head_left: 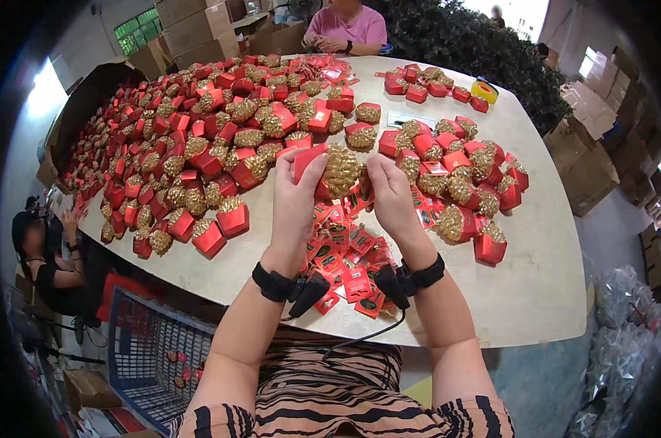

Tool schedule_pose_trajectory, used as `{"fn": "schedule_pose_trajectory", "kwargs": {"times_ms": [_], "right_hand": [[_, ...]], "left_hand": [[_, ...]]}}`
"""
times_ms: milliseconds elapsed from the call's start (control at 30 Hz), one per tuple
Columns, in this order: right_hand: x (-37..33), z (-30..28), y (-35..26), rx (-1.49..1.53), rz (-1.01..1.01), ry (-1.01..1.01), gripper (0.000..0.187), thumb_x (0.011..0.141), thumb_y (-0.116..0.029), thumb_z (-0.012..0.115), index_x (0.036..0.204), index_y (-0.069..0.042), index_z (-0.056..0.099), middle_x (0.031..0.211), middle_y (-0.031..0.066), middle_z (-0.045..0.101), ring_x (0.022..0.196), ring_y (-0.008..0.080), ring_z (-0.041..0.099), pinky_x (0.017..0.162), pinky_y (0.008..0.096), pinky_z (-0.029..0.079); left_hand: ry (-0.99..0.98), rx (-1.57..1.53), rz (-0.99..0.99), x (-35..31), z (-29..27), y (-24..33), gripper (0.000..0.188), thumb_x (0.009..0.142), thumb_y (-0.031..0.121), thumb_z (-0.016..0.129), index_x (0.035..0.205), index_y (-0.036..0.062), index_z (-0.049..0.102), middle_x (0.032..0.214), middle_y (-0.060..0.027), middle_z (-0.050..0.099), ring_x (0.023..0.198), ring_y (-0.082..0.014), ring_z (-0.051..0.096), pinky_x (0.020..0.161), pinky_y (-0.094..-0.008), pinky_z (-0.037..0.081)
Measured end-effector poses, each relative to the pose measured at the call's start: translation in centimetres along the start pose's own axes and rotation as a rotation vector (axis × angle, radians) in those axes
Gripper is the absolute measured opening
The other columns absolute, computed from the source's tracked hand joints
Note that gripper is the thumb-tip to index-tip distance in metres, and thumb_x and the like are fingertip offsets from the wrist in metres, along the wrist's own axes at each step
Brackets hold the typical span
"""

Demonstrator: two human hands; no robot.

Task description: The person repeatedly picks up small red boxes and gold decorative toppers, inserts the toppers into the boxes, and places the assembled units on a table. The person also handles small red packets, placing them into the boxes alongside the toppers. The process is repetitive and performed by hand without tools.

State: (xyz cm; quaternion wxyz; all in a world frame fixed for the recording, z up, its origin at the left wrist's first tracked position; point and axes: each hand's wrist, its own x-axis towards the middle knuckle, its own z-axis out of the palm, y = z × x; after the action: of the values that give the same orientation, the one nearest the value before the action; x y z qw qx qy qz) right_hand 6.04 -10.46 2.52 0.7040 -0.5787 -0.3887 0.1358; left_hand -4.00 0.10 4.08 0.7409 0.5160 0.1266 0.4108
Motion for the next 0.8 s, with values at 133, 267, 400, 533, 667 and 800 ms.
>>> {"fn": "schedule_pose_trajectory", "kwargs": {"times_ms": [133, 267, 400, 533, 667, 800], "right_hand": [[0.0, -0.2, -0.2, 0.017, 0.003, -0.011, 0.035, 0.097, -0.026, 0.041, 0.074, -0.002, 0.049, 0.062, -0.001, 0.043, 0.059, 0.0077, 0.039, 0.053, 0.0259, 0.034], [-0.1, 0.0, -0.4, 0.115, 0.044, -0.039, 0.038, 0.098, -0.029, 0.04, 0.071, -0.004, 0.048, 0.061, -0.0022, 0.042, 0.057, 0.0069, 0.038, 0.051, 0.0245, 0.032], [0.0, 0.0, -0.2, 0.107, -0.008, -0.063, 0.04, 0.098, -0.029, 0.038, 0.067, -0.005, 0.044, 0.06, -0.0035, 0.039, 0.055, 0.0062, 0.034, 0.05, 0.0234, 0.029], [-0.3, 0.5, 0.0, 0.134, 0.024, -0.051, 0.038, 0.099, -0.026, 0.038, 0.067, -0.006, 0.041, 0.06, -0.0046, 0.034, 0.054, 0.0057, 0.03, 0.048, 0.0246, 0.025], [-0.2, 0.7, 0.4, 0.198, 0.032, -0.084, 0.036, 0.099, -0.026, 0.038, 0.068, -0.006, 0.042, 0.061, -0.0048, 0.035, 0.055, 0.0051, 0.031, 0.05, 0.0235, 0.026], [-0.4, 1.0, 0.2, 0.27, 0.018, -0.056, 0.036, 0.099, -0.026, 0.038, 0.069, -0.007, 0.042, 0.061, -0.0053, 0.035, 0.056, 0.0048, 0.031, 0.051, 0.023, 0.027]], "left_hand": [[-0.034, 0.065, 0.017, -0.5, 0.3, 0.7, 0.033, 0.088, 0.016, 0.061, 0.111, 0.0019, 0.041, 0.099, -0.0083, 0.058, 0.086, -0.0108, 0.059, 0.073, -0.0233, 0.05], [-0.038, 0.128, 0.073, -0.8, 0.4, 0.8, 0.032, 0.088, 0.015, 0.06, 0.11, 0.0034, 0.041, 0.1, -0.0082, 0.057, 0.088, -0.0106, 0.057, 0.075, -0.0231, 0.048], [-0.048, 0.192, 0.088, -0.9, 0.1, 0.8, 0.028, 0.087, 0.014, 0.06, 0.109, 0.0057, 0.045, 0.099, -0.0066, 0.055, 0.088, -0.0107, 0.055, 0.077, -0.0242, 0.047], [-0.059, 0.352, 0.232, -1.0, -0.1, 0.8, 0.025, 0.086, 0.013, 0.061, 0.107, 0.0068, 0.049, 0.098, -0.0056, 0.055, 0.089, -0.0117, 0.054, 0.079, -0.0258, 0.046], [-0.09, 0.456, 0.353, -1.3, 0.2, 1.4, 0.024, 0.086, 0.012, 0.06, 0.107, 0.0061, 0.049, 0.099, -0.0053, 0.055, 0.089, -0.0125, 0.054, 0.08, -0.0264, 0.045], [-0.12, 0.513, 0.42, -1.4, 0.3, 2.1, 0.025, 0.086, 0.012, 0.06, 0.108, 0.0059, 0.049, 0.099, -0.0055, 0.054, 0.09, -0.0131, 0.055, 0.08, -0.0268, 0.045]]}}
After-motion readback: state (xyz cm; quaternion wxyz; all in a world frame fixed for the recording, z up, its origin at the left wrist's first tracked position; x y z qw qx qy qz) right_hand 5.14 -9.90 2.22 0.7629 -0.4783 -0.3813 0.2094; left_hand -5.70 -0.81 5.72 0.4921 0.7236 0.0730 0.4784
